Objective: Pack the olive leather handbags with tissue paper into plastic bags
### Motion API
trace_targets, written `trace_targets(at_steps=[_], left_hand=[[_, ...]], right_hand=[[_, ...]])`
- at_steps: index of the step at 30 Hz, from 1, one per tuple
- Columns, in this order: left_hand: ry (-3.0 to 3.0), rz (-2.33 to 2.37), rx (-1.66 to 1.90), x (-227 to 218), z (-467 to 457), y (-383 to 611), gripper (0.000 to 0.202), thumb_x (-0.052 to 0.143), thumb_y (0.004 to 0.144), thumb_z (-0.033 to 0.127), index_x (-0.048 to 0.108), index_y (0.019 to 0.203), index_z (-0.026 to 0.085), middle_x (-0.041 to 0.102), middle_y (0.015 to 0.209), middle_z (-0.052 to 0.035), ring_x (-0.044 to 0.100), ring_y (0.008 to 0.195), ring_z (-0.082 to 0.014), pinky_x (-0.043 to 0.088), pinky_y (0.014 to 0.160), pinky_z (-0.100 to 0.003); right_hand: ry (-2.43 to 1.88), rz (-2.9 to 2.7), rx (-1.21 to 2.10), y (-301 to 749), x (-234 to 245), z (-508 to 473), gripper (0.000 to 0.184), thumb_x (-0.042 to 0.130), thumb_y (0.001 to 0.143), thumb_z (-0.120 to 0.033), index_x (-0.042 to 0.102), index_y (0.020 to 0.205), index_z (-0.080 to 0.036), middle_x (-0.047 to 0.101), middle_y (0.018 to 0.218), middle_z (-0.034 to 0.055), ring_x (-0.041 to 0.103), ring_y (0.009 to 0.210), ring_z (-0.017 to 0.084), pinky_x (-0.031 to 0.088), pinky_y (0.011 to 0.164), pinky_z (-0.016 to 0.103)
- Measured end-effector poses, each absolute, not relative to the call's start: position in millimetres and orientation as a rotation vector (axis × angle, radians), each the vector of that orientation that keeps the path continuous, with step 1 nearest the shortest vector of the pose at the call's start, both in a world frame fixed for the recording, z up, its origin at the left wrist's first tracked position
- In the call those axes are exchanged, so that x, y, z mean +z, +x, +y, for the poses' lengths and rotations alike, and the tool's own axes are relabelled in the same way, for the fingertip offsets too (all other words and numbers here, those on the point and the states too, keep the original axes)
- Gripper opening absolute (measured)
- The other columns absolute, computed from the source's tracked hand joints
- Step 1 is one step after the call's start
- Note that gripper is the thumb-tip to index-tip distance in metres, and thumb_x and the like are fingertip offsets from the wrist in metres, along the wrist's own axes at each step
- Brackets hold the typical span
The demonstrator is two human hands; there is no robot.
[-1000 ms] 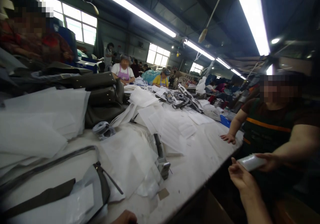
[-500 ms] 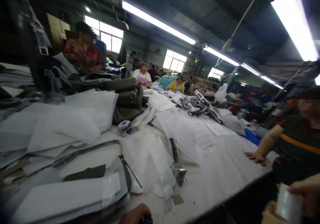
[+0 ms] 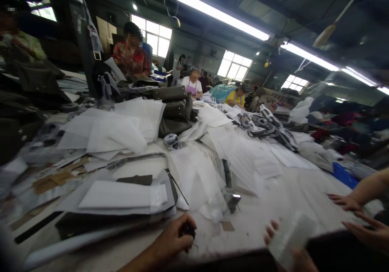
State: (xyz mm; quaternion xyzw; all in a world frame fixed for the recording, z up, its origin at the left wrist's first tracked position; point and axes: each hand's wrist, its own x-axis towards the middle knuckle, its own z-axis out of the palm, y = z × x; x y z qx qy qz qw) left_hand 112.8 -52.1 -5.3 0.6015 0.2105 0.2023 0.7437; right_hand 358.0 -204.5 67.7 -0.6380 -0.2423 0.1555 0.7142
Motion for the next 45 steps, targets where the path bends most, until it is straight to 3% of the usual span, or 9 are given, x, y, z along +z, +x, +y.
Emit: trace_targets(at_steps=[3, 7, 13, 21, 24, 29, 33, 37, 45], left_hand=[[1.103, 0.493, 0.363, 11.8, -57.9, 104.5, 0.032, 0.064, 0.069, 0.045, 0.050, 0.080, 0.019, 0.054, 0.067, 0.0019, 0.054, 0.056, -0.0138, 0.045, 0.046, -0.023], [1.145, 0.535, 0.447, 47.8, -62.2, 73.0, 0.043, 0.065, 0.076, 0.058, 0.044, 0.071, 0.020, 0.044, 0.051, 0.0065, 0.036, 0.041, -0.0070, 0.031, 0.040, -0.019], [1.586, 0.534, 1.019, 108.1, -63.3, 12.2, 0.019, 0.073, 0.080, 0.026, 0.067, 0.097, 0.020, 0.058, 0.083, 0.0005, 0.051, 0.070, -0.0102, 0.044, 0.069, -0.021], [2.204, 0.399, 1.024, 114.7, -57.4, -24.1, 0.024, 0.053, 0.097, 0.023, 0.064, 0.118, 0.021, 0.057, 0.090, -0.0041, 0.056, 0.075, -0.0125, 0.044, 0.069, -0.021], [2.323, 0.465, 0.869, 115.1, -52.8, -29.5, 0.023, 0.052, 0.098, 0.028, 0.068, 0.111, 0.019, 0.057, 0.086, -0.0039, 0.053, 0.071, -0.0129, 0.041, 0.064, -0.022], [1.867, 0.603, 0.687, 106.9, -51.4, -29.5, 0.021, 0.057, 0.092, 0.029, 0.071, 0.083, 0.016, 0.059, 0.078, -0.0011, 0.054, 0.071, -0.0121, 0.041, 0.068, -0.022], [1.423, 0.738, 0.521, 92.8, -53.5, -27.8, 0.029, 0.062, 0.084, 0.040, 0.068, 0.075, 0.014, 0.052, 0.060, 0.0034, 0.040, 0.050, -0.0078, 0.031, 0.049, -0.020], [1.093, 0.702, 0.408, 84.0, -56.5, -28.5, 0.044, 0.068, 0.075, 0.056, 0.060, 0.066, 0.014, 0.045, 0.052, 0.0051, 0.030, 0.042, -0.0054, 0.017, 0.038, -0.019], [0.770, 0.638, 0.297, 103.0, -84.1, -24.6, 0.044, 0.082, 0.064, 0.048, 0.062, 0.076, 0.012, 0.053, 0.059, 0.0029, 0.035, 0.040, -0.0023, 0.016, 0.033, -0.014]], right_hand=[[-1.321, -0.503, 0.729, 297.0, 67.4, -211.1, 0.055, 0.086, 0.058, -0.052, 0.072, 0.106, -0.027, 0.073, 0.114, 0.0130, 0.067, 0.106, 0.040, 0.044, 0.098, 0.064], [-1.283, -0.627, 0.941, 222.0, 69.0, -176.4, 0.062, 0.090, 0.059, -0.035, 0.066, 0.116, -0.025, 0.073, 0.115, 0.0109, 0.065, 0.111, 0.034, 0.046, 0.099, 0.051], [-1.365, -0.945, 0.948, 183.2, 60.2, -158.4, 0.062, 0.081, 0.072, -0.034, 0.056, 0.128, -0.027, 0.070, 0.117, 0.0066, 0.066, 0.105, 0.029, 0.053, 0.090, 0.042], [-1.588, -1.443, 0.412, 179.5, 69.1, -160.1, 0.045, 0.071, 0.083, -0.033, 0.055, 0.125, -0.027, 0.065, 0.121, 0.0062, 0.062, 0.112, 0.026, 0.052, 0.096, 0.039], [-1.621, -1.621, 0.163, 181.5, 78.5, -160.6, 0.042, 0.065, 0.086, -0.025, 0.053, 0.126, -0.028, 0.064, 0.119, 0.0051, 0.061, 0.111, 0.025, 0.052, 0.094, 0.039], [-1.540, -1.911, -0.240, 183.9, 92.9, -159.7, 0.042, 0.055, 0.088, -0.009, 0.055, 0.127, -0.023, 0.064, 0.118, 0.0080, 0.058, 0.111, 0.025, 0.046, 0.095, 0.042], [-1.503, -2.027, -0.494, 176.5, 105.5, -158.0, 0.041, 0.048, 0.089, -0.001, 0.059, 0.125, -0.019, 0.066, 0.117, 0.0094, 0.057, 0.112, 0.025, 0.040, 0.101, 0.045], [-1.433, -2.067, -0.607, 169.6, 110.6, -161.2, 0.043, 0.046, 0.089, 0.002, 0.061, 0.124, -0.017, 0.067, 0.120, 0.0105, 0.058, 0.116, 0.024, 0.038, 0.105, 0.046], [-1.314, -1.971, -0.797, 188.2, 95.5, -186.1, 0.038, 0.057, 0.083, -0.006, 0.063, 0.113, -0.028, 0.064, 0.126, 0.0044, 0.058, 0.117, 0.025, 0.037, 0.108, 0.051]])
